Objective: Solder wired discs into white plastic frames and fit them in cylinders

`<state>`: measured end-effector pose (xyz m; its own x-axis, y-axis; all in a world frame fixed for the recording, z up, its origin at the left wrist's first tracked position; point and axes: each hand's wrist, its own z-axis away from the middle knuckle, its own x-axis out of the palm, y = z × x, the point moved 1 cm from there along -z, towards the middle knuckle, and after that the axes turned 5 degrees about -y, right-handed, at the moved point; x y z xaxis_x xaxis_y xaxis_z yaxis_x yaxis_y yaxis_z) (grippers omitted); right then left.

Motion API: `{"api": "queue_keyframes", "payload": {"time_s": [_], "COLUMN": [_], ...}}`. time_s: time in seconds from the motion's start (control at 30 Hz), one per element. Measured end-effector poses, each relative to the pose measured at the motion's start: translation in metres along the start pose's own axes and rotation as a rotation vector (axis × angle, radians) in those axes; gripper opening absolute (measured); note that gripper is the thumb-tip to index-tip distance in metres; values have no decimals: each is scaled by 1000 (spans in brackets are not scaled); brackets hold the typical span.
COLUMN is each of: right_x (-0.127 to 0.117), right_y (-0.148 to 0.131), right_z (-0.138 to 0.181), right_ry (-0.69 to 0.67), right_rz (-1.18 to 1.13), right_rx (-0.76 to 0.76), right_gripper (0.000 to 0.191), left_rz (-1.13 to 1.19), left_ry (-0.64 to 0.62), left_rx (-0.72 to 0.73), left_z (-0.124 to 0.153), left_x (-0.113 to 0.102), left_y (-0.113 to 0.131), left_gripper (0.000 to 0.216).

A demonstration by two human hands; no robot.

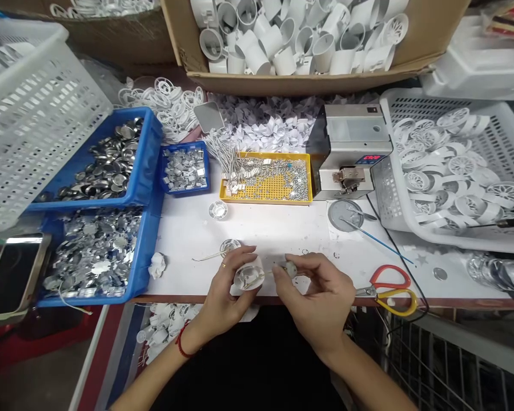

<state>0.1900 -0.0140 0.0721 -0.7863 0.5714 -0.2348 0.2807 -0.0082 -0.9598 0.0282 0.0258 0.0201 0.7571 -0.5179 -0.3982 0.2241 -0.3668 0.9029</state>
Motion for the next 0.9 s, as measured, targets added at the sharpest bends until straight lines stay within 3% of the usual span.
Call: {"api": "queue_keyframes", "payload": {"time_s": [0.2,0.5,0.77,0.9], "right_x": [0,1,5,2], "right_y": [3,7,12,8], "right_z": [-3,-3,12,14], "right_ry": [-7,30,63,37], "right_rz": [83,73,156,127], "right_rx": [-29,-55,-200,-195], "right_gripper": [12,15,19,19], "left_rz": [-115,-119,-306,-399], "left_ry": [-38,36,225,269], "left_rx": [53,91,27,-6], "left_z": [3,5,0,-2], "left_x": [1,3,3,2], "left_y": [-1,-3,1,3], "left_gripper": [60,51,46,47]}}
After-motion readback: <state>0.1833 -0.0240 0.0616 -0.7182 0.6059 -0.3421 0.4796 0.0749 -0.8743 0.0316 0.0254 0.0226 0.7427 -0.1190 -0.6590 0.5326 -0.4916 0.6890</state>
